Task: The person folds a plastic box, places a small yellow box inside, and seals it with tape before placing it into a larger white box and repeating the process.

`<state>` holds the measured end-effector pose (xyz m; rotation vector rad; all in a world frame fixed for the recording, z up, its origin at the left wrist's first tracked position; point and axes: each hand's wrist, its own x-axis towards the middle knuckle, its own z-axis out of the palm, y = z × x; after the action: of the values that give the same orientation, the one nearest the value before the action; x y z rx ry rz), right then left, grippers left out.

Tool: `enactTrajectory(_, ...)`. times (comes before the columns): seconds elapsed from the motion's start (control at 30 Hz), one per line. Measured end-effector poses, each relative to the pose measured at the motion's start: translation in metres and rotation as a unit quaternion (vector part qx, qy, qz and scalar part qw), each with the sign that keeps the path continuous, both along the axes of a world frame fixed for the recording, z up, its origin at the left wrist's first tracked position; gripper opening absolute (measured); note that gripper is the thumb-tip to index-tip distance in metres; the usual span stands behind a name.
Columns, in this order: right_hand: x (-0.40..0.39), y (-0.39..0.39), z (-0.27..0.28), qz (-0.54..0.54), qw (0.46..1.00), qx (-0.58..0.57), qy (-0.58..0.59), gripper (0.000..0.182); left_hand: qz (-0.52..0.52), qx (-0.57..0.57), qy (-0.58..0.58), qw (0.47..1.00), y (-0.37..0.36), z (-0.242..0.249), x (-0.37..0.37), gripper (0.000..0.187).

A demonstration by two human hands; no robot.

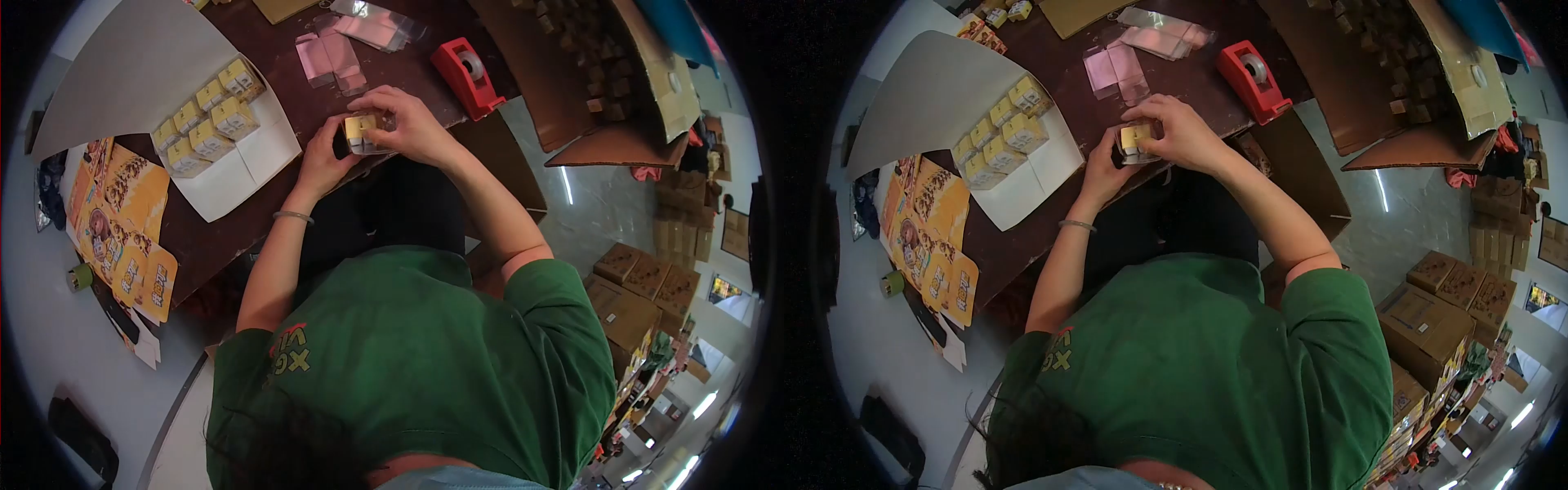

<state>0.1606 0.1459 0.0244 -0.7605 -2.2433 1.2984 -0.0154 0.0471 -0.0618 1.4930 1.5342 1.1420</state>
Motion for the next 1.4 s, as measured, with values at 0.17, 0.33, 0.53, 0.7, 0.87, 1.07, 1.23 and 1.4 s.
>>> enactTrajectory(0.17,0.012,0.006,-0.01,-0.068,0.965,-0.243,0.077,0.031,0.0,0.013,0.003,1.0,0.0,0.002,0.0,0.063)
enactTrajectory(0.33,-0.009,-0.012,-0.034,-0.123,0.933,-0.33,0.077,0.032,-0.007,0.004,-0.109,0.994,-0.007,-0.005,0.0,0.061)
enactTrajectory(0.53,-0.008,-0.025,-0.042,-0.167,0.957,-0.175,0.161,0.022,0.015,-0.057,-0.329,0.942,0.008,0.021,0.009,0.037)
enactTrajectory(0.7,0.016,-0.056,-0.016,-0.043,0.939,0.297,0.168,0.038,-0.02,-0.073,-0.33,0.941,0.009,0.025,0.004,0.039)
enactTrajectory(0.87,-0.005,-0.022,0.001,-0.088,0.991,-0.05,0.088,0.037,0.0,-0.049,-0.314,0.948,0.005,0.022,0.003,0.032)
enactTrajectory(1.07,-0.004,-0.005,-0.007,-0.025,0.999,-0.022,0.042,0.019,0.01,-0.045,-0.282,0.958,0.004,0.019,0.005,0.032)
enactTrajectory(1.23,-0.011,-0.011,-0.011,-0.076,0.994,-0.058,0.057,0.013,0.011,0.004,-0.372,0.928,0.001,0.008,0.012,0.038)
enactTrajectory(1.4,-0.013,-0.002,-0.019,-0.078,0.992,-0.099,0.007,0.028,-0.042,0.027,-0.268,0.962,-0.01,0.008,0.007,0.055)
